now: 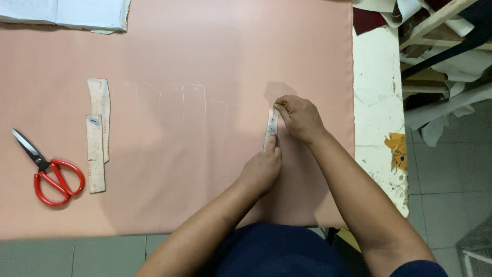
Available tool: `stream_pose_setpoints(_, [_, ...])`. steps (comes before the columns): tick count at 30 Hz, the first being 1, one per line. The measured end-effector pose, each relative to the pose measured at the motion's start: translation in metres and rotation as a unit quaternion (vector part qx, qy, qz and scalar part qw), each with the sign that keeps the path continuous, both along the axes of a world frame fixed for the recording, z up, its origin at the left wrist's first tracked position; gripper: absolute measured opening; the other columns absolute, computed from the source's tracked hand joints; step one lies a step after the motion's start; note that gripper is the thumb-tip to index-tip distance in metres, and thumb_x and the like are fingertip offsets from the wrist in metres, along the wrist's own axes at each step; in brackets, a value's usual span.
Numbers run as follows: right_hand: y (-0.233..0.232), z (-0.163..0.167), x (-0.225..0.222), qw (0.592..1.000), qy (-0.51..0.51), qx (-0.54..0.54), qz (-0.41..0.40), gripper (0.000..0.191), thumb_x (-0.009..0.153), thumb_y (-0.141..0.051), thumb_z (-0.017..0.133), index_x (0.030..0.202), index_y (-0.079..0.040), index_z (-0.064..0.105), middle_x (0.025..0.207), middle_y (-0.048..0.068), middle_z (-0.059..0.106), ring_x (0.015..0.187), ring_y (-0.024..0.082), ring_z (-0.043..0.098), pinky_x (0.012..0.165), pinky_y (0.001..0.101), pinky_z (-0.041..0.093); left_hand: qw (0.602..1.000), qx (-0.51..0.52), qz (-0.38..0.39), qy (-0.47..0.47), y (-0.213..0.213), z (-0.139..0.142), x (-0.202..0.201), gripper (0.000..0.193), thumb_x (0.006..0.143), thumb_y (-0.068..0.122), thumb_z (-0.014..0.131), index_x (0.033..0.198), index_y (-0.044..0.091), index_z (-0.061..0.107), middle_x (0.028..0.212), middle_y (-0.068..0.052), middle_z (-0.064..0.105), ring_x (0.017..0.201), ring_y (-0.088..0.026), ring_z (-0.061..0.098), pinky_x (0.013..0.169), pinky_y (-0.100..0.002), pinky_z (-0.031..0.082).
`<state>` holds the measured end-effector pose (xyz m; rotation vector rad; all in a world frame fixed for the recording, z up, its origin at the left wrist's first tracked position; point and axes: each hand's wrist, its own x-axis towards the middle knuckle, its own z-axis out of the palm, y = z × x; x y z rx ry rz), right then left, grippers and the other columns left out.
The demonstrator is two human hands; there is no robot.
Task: The person uses a pencil and a curved ruler to trace and mark multiple pattern outlines on a large sheet of pink material. They repeatedly reposition the ruler and draw along its edges to create curved lines, then freehand connect segments to complete the pattern shapes.
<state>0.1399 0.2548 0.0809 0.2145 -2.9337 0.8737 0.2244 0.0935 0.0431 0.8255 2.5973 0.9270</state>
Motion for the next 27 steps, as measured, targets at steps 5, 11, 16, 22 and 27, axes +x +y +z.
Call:
stream_pose_setpoints(5, [0.006, 0.004, 0.024, 1.0, -0.022, -0.008, -0.014, 0.02, 0.098, -0.025, 0.066, 0.103, -0.008, 0.074, 0.098, 0.011, 0.075, 0.086, 0.03, 0.072, 0.077, 0.0399, 0.056, 1.0, -0.009, -0.008, -0.022, -0.005, -0.002, -0.001, 0.018, 0.096, 0.007, 0.046, 0.103, -0.005, 0.056, 0.153, -0.033, 0.039, 0.082, -0.043, 0.069, 0.075, -0.053, 0.057])
stream_pose_setpoints(11, [0.004, -0.001, 0.089, 0.999, -0.034, -0.001, 0.005, 0.019, 0.097, -0.024, 0.066, 0.101, -0.008, 0.075, 0.099, 0.011, 0.075, 0.089, 0.031, 0.071, 0.08, 0.0402, 0.055, 0.999, -0.021, -0.029, 0.026, -0.019, 0.006, -0.009, 0.019, 0.091, 0.007, 0.053, 0.108, -0.001, 0.06, 0.154, -0.019, 0.046, 0.091, -0.038, 0.07, 0.08, -0.049, 0.057])
stream_pose_setpoints(16, [-0.001, -0.004, 0.144, 0.998, -0.041, -0.047, 0.021, 0.018, 0.097, -0.021, 0.064, 0.103, -0.009, 0.075, 0.1, 0.01, 0.076, 0.091, 0.029, 0.071, 0.082, 0.0375, 0.056, 0.993, -0.101, -0.052, 0.028, -0.039, 0.017, -0.023, 0.033, 0.089, 0.016, 0.062, 0.122, 0.013, 0.062, 0.153, 0.004, 0.051, 0.112, -0.028, 0.064, 0.092, -0.044, 0.052])
stream_pose_setpoints(22, [-0.009, -0.002, 0.171, 0.996, -0.071, -0.055, 0.005, 0.018, 0.096, -0.022, 0.064, 0.102, -0.009, 0.076, 0.098, 0.009, 0.076, 0.09, 0.027, 0.072, 0.082, 0.0369, 0.056, 0.995, -0.094, -0.029, 0.034, -0.04, 0.021, -0.03, 0.052, 0.084, 0.028, 0.073, 0.134, 0.024, 0.061, 0.157, 0.007, 0.041, 0.149, -0.033, 0.025, 0.119, -0.063, 0.01])
stream_pose_setpoints(27, [-0.011, -0.002, 0.177, 0.995, -0.078, -0.066, -0.003, 0.018, 0.096, -0.023, 0.065, 0.102, -0.009, 0.075, 0.097, 0.008, 0.076, 0.09, 0.026, 0.072, 0.082, 0.0365, 0.056, 0.991, -0.123, -0.038, -0.022, -0.042, 0.021, -0.037, 0.063, 0.076, 0.035, 0.082, 0.135, 0.028, 0.06, 0.16, 0.013, 0.036, 0.156, -0.027, 0.012, 0.122, -0.065, -0.004])
